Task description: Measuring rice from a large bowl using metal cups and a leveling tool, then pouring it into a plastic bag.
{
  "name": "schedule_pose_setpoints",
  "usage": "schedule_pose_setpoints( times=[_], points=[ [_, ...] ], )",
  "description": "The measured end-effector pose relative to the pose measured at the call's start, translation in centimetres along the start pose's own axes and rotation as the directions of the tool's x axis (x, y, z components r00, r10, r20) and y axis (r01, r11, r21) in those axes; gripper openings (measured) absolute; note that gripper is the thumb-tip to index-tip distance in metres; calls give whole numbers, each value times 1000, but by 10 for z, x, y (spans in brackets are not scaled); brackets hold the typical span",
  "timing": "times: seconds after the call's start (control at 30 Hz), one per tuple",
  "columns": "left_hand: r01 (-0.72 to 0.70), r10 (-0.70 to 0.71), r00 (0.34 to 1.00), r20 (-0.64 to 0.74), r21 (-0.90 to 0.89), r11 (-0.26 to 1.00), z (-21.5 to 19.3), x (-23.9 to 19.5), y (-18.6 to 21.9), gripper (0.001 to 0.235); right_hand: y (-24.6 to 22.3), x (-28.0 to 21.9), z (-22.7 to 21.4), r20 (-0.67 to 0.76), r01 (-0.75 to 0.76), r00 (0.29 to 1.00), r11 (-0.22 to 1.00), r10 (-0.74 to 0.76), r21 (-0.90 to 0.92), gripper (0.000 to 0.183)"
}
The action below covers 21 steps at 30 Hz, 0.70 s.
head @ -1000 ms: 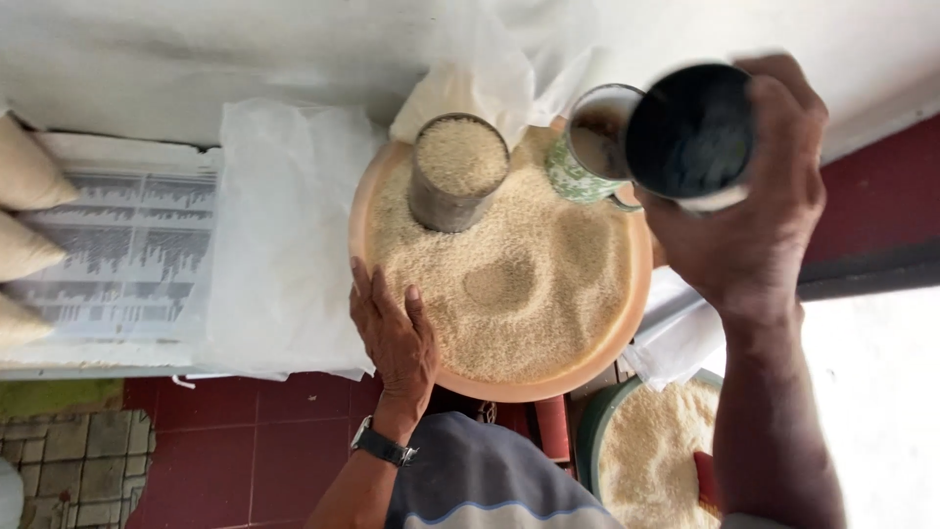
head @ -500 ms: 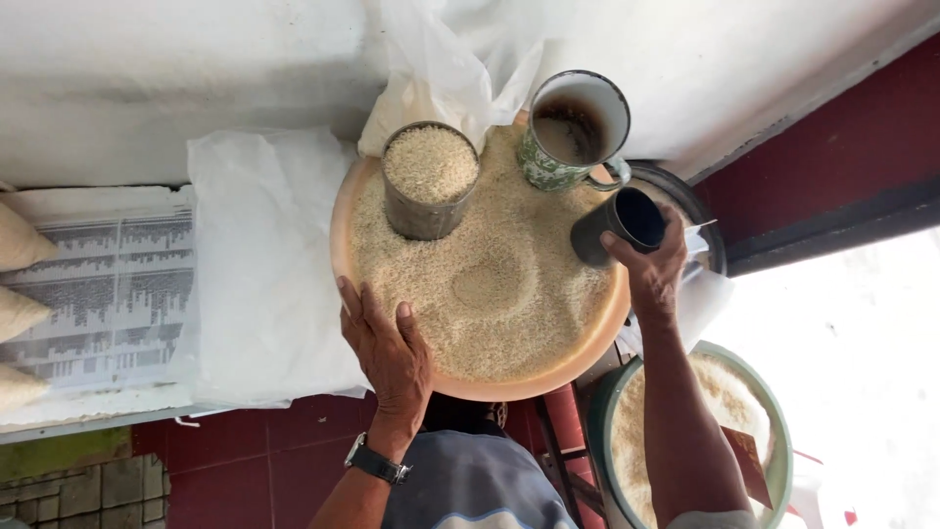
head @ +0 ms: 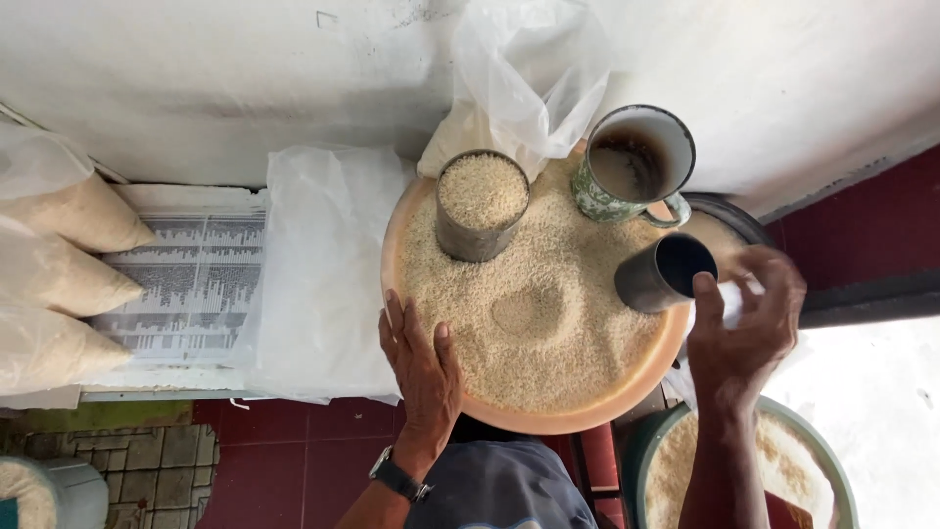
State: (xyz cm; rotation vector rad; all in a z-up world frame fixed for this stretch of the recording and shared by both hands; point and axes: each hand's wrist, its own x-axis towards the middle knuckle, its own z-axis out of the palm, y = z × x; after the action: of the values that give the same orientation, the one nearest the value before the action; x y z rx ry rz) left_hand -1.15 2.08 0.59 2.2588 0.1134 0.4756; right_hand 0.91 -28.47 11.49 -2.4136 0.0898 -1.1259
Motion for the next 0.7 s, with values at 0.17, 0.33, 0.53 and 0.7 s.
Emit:
schedule_pose_setpoints(
  times=[0.17,0.33,0.53,0.7],
  points=[
    [-23,35,988,-150,83,996,-21,35,16,49,-43,13,29,459,-368,856,904,237,219,13],
    [-83,79,959,-273,-3,997,-29,117,40,41,-59,34,79,554,-481,814,737,174,475,11],
    [68,-88,992,-91,-209,975,-27,177,80,51,-71,69,110,646,-599,720,697,253,394,25],
    [70,-63,994,87,-76,995,0,231,111,75,-80,106,135,471,-559,798,753,376,347,48]
  ],
)
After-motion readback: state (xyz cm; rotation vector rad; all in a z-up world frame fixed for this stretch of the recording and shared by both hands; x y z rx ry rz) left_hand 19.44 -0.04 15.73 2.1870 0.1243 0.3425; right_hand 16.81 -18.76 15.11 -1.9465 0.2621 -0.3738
